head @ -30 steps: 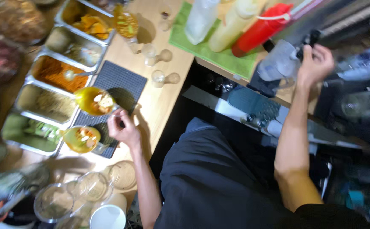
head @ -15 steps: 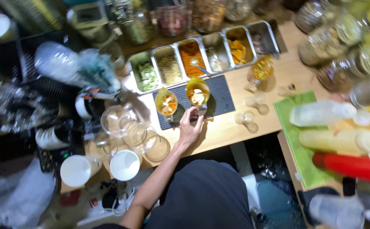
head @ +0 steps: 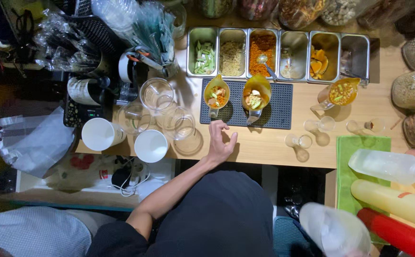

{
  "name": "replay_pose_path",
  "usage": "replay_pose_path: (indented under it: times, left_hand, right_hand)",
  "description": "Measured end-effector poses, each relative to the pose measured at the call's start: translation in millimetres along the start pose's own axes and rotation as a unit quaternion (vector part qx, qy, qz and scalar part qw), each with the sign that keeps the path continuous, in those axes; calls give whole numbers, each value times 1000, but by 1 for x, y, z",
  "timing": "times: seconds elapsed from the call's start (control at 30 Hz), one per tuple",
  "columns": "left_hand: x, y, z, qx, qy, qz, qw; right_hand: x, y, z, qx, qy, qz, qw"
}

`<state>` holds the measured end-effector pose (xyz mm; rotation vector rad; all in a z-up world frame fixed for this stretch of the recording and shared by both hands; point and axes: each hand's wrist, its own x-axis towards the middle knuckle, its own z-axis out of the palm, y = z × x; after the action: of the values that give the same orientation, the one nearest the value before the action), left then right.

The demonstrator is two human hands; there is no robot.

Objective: The person prepares multiple drinks by adding various ingredients including garnishes and liquids from several containers into small pitchers and glasses at a bar counter.

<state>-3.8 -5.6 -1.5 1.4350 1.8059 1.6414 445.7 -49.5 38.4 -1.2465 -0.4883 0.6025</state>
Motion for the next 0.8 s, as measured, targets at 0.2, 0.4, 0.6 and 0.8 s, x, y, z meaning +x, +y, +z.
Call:
replay_pose_path:
  times: [0.2,0.4,0.6,0.8]
  left_hand:
    - [-16,-5,-6,26,77,-40,996]
    - [0,2,-18,-84,94,-118,985]
    - [4,7,-24,-91,86,-142,982]
    - [2,7,-25,-64,80,-132,986]
  right_hand:
    - [-1,-30,139,92,-349,16,933]
    - [-12,-50,332,30,-577,43,815]
    - [-41,-61,417,-115,-662,1,741]
    - [-48,-65,458,-225,-704,-91,667]
